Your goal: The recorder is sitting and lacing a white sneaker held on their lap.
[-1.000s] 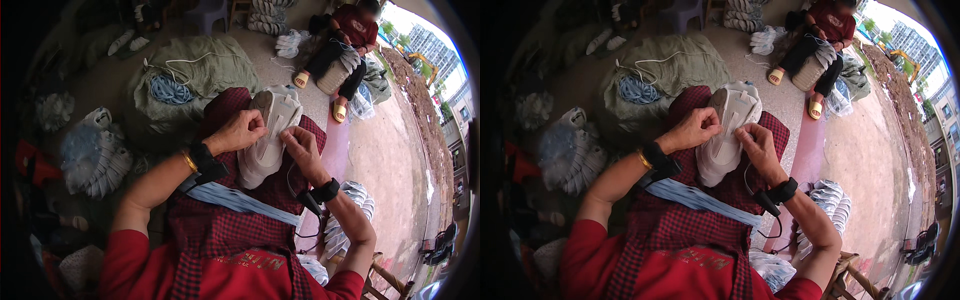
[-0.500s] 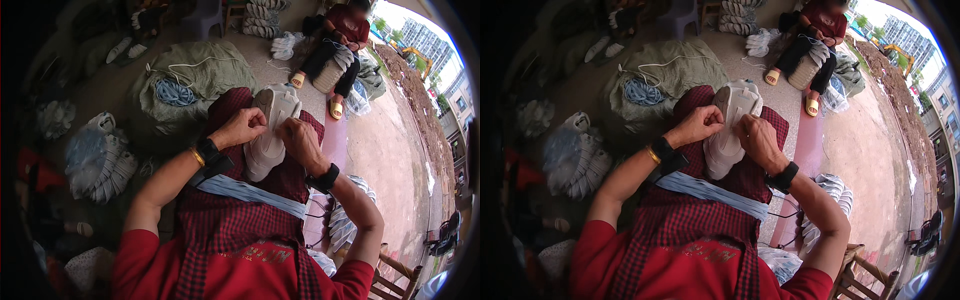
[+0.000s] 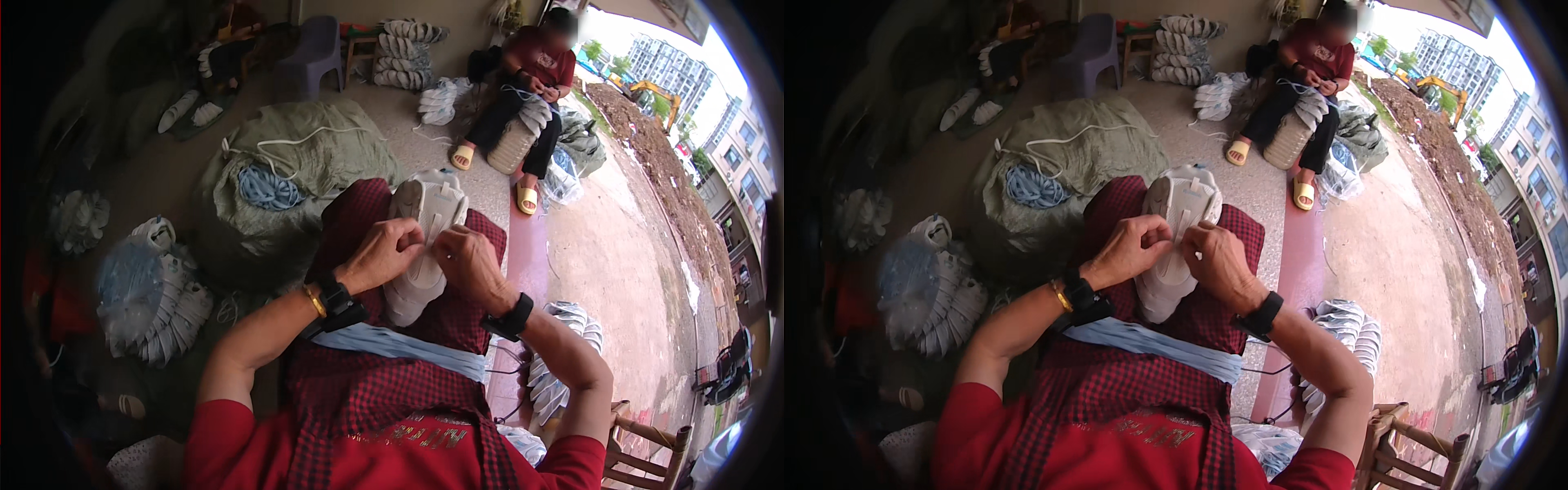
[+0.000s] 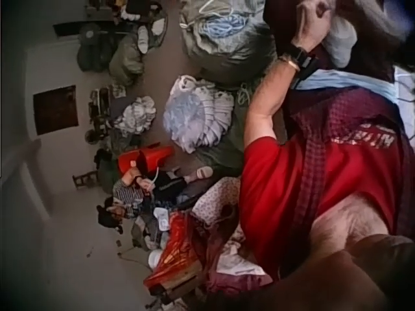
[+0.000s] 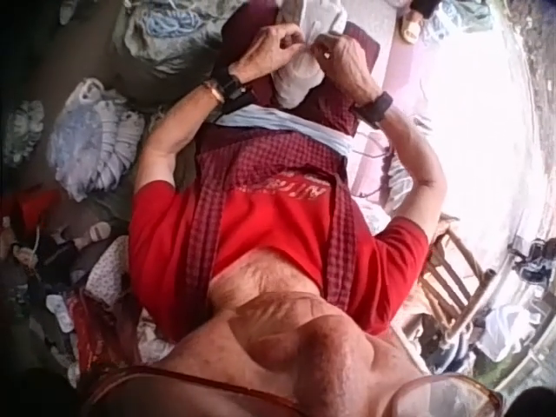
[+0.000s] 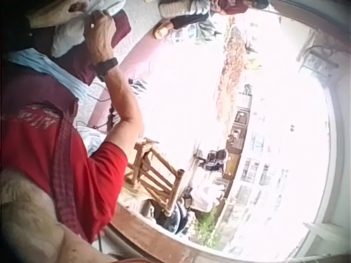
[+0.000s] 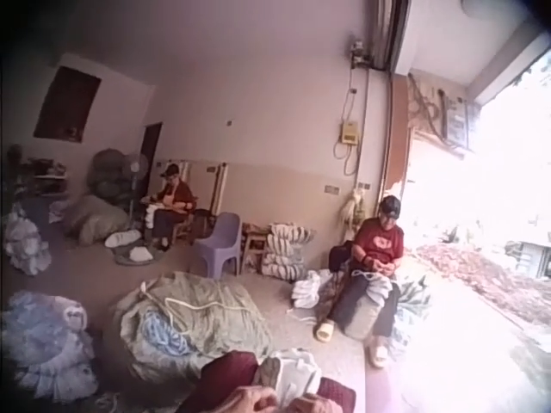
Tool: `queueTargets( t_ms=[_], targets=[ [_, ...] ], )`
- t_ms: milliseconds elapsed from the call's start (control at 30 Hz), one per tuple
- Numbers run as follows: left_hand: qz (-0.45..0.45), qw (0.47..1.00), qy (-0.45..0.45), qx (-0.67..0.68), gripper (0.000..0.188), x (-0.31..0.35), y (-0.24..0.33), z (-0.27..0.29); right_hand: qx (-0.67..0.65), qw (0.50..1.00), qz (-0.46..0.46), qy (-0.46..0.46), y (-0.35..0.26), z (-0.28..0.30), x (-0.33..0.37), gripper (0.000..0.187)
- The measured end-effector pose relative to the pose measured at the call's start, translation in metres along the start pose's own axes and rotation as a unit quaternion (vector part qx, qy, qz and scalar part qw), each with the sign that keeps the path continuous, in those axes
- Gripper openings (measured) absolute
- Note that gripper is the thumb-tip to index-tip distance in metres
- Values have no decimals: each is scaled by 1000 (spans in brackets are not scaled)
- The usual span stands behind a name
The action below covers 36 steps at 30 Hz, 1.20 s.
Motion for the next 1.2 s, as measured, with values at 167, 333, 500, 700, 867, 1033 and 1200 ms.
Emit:
queueTargets(
  t_ms=[167, 333, 500, 700, 867, 1033, 1200],
  targets=[
    [-58, 988, 9, -145, 7, -2, 15, -1, -31, 999, 1, -12, 0, -7, -2, 11],
    [-31, 966, -61, -248, 10, 1, 18, -5, -44, 999, -5, -12, 7, -8, 7, 14],
    [108, 927, -43, -357, 9, 50, -90, 182, -113, 993, -11, 16, 9, 0, 11, 14],
    [87, 918, 30, -385, 13, -7, -174, 199, -144, 989, -37, 13, 10, -19, -13, 15],
    [129, 808, 167, -550, 21, 38, -141, 366, -158, 987, -5, 17, 13, -3, -4, 12],
    [137, 799, 258, -526, 22, 112, -74, 428, -92, 992, -90, -4, 26, 11, 18, 21],
    [14, 977, 122, -173, 16, 37, -21, 152, -101, 987, -124, -31, 23, -2, 19, 22]
  ],
)
Point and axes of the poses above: each hand's wrist, its own x-axis away from the middle knuckle, its own z-axis out of the back of the hand, y = z × x, the point moved 7 cm from there along -x, towards the middle knuckle, and after that the axes turned 2 degrees about -y, right-handed, at the moved point
